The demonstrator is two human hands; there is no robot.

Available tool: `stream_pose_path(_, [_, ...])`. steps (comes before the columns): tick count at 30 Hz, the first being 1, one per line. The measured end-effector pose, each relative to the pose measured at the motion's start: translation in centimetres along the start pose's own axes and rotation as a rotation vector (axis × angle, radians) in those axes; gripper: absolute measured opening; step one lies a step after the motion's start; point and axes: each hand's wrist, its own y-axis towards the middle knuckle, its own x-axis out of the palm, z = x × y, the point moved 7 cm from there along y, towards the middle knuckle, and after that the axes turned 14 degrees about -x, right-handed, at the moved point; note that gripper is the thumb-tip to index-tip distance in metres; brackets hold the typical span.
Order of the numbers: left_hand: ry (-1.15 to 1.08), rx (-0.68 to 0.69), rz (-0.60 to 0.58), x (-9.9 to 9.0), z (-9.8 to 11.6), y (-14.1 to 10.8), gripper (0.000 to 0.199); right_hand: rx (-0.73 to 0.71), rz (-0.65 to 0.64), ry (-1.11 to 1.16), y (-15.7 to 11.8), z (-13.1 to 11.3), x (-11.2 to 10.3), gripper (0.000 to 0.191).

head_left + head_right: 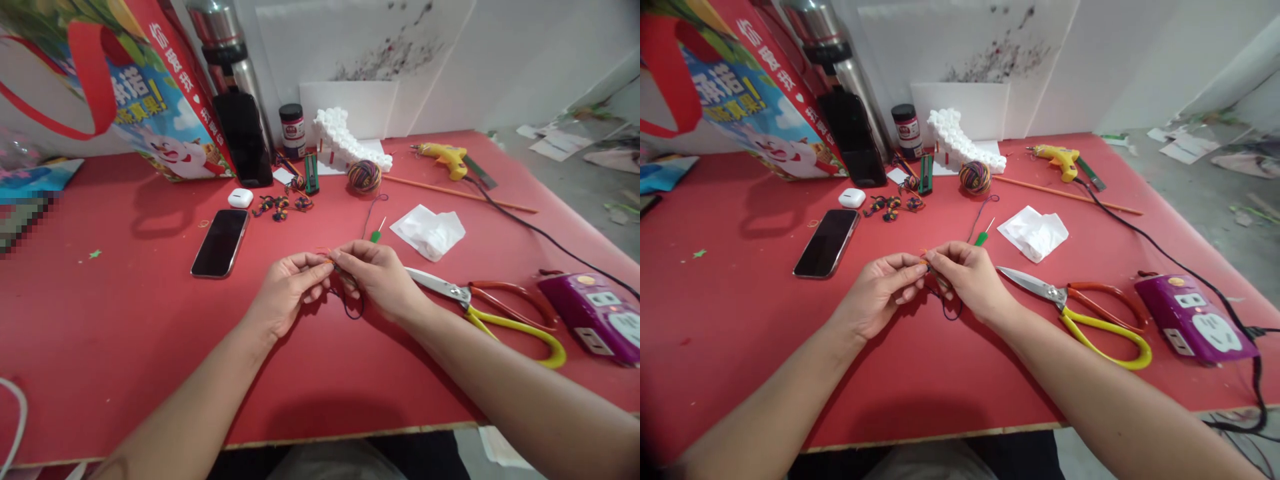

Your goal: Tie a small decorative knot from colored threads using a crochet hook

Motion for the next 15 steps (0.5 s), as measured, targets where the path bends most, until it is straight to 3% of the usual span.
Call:
stream_pose_path(7, [-0.014,0.064,-0.050,-0.2,0.8,0.0,0.036,-0.068,0.103,-0.052,1.0,-1.3,-1.5,0.028])
stream_pose_path(15, [-0.021,0.146,-0.011,-1.1,1.2,0.5,0.030,-0.098,0.195,-0.071,1.6,-2.2,-2.7,0.022])
